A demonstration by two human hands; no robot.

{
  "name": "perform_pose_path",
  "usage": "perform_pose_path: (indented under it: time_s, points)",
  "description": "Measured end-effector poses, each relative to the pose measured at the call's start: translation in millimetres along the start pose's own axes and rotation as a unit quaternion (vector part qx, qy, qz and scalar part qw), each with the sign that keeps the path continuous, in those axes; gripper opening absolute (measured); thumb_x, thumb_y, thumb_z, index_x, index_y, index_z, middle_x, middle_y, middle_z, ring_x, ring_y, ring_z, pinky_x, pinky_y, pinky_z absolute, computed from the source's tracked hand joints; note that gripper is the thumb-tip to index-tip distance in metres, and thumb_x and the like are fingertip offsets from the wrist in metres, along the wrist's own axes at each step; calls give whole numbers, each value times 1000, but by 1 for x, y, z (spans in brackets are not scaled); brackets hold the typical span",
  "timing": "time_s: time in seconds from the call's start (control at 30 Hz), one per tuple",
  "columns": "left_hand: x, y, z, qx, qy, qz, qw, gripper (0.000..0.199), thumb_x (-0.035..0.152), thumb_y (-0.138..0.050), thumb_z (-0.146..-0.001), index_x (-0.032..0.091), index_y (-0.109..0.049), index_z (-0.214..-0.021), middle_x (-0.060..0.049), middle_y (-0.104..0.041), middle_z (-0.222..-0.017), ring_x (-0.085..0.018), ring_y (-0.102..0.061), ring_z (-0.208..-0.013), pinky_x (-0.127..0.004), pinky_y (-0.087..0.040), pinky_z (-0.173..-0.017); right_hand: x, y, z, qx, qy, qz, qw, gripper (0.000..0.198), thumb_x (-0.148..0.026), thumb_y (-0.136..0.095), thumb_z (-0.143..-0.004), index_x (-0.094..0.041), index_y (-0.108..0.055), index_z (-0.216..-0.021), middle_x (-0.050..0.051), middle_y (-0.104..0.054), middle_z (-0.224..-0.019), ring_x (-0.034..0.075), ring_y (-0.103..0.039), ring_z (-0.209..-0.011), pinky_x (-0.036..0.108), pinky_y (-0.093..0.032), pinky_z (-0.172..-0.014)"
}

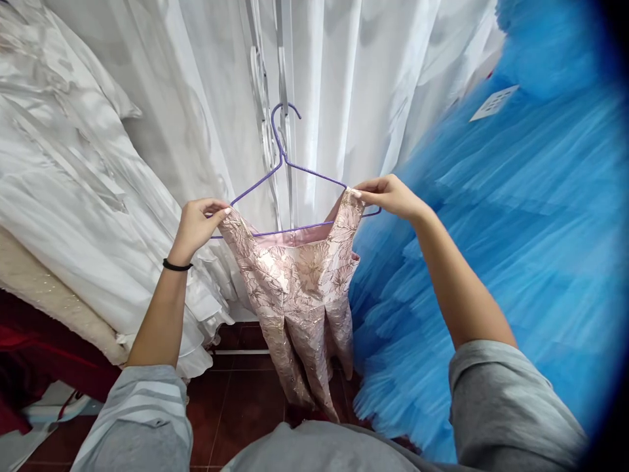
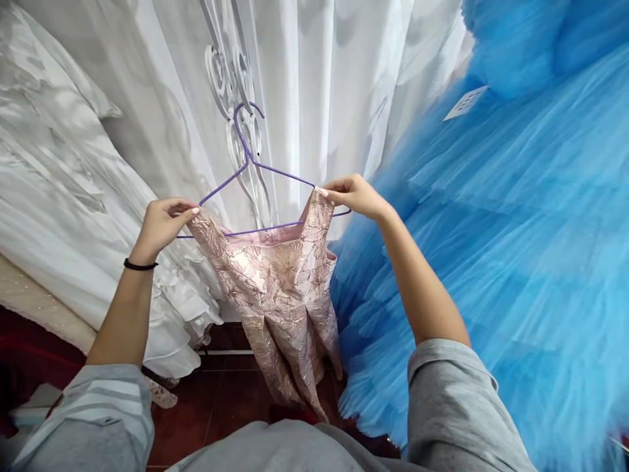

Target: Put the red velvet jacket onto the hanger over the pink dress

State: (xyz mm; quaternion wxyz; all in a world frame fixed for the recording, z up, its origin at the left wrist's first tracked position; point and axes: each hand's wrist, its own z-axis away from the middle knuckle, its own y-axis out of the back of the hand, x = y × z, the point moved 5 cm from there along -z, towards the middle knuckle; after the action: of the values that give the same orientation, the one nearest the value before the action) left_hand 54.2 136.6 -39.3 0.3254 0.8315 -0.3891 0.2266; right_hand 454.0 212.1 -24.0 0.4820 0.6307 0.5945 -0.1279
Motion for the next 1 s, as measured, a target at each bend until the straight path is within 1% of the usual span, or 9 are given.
perform_pose_path:
  time_s: [0.2,0.27,0.47,0.63,0.73,0.83,0.9,0.97,1.0]
  points:
    - [-12,7,-8,152,-9,93,984,21,37,-68,-74,17,-68,-81,-4,-70,-80,-14,-64,-71,-23,-50,-67,10,-15,4,221,43,8,974,37,-47,-73,-71,-11,-77,-81,3,-66,-65,10,-54,-56,22,-42,-47]
    - [-10,10,-9,162,-14,82,983,23,38,-67,-76,17,-68,-83,-5,-70,-81,-14,-65,-72,-23,-50,-67,14,-19,7,267,46,6,963,34,-45,-69,-73,-13,-78,-83,2,-67,-66,11,-53,-55,22,-40,-46]
    - [-10,1,1,42,18,-51,998,28,42,-72,-70,15,-75,-78,-3,-71,-72,-15,-61,-65,-24,-44,-61,15,-26,8,260,78,81,959,26,-39,-66,-79,-19,-80,-84,3,-76,-83,21,-68,-79,30,-51,-71]
    - [-12,-6,4,121,12,-7,993,31,44,-70,-74,14,-75,-79,-4,-71,-75,-15,-60,-66,-25,-45,-64,11,-24,3,214,44,219,951,37,-44,-57,-87,-15,-78,-99,7,-75,-83,22,-67,-77,32,-50,-75]
    - [-2,-14,9,128,-34,-118,984,35,47,-62,-83,17,-75,-94,-7,-73,-91,-21,-63,-91,-33,-48,-88,9,-26,12,245,74,281,925,49,-51,-54,-88,-16,-69,-119,12,-72,-108,26,-65,-98,40,-50,-88]
    - [-7,-22,46,181,-96,-202,958,53,49,-55,-89,18,-58,-131,-14,-55,-139,-29,-44,-133,-46,-31,-114,29,-45,59,370,127,324,861,52,-48,-51,-89,-17,-56,-132,15,-61,-132,29,-54,-124,50,-42,-105]
    - [-34,-30,102,261,-79,-198,941,63,48,-51,-90,15,-42,-142,-20,-40,-150,-31,-33,-143,-50,-25,-118,65,-78,117,443,122,316,830,41,-39,-48,-91,-17,-57,-124,15,-63,-124,28,-58,-119,52,-43,-105]
    - [-79,-45,180,339,38,-176,923,56,48,-49,-90,14,-45,-135,-23,-42,-144,-34,-31,-142,-54,-23,-118,113,-129,182,443,54,294,845,27,-37,-48,-89,-18,-62,-103,13,-69,-100,27,-65,-98,51,-51,-92]
    - [-106,-64,220,278,135,-143,940,51,47,-49,-90,16,-47,-131,-22,-45,-140,-34,-34,-140,-54,-24,-118,137,-159,213,404,-9,278,872,24,-37,-47,-89,-19,-61,-94,12,-68,-91,27,-67,-89,50,-54,-84]
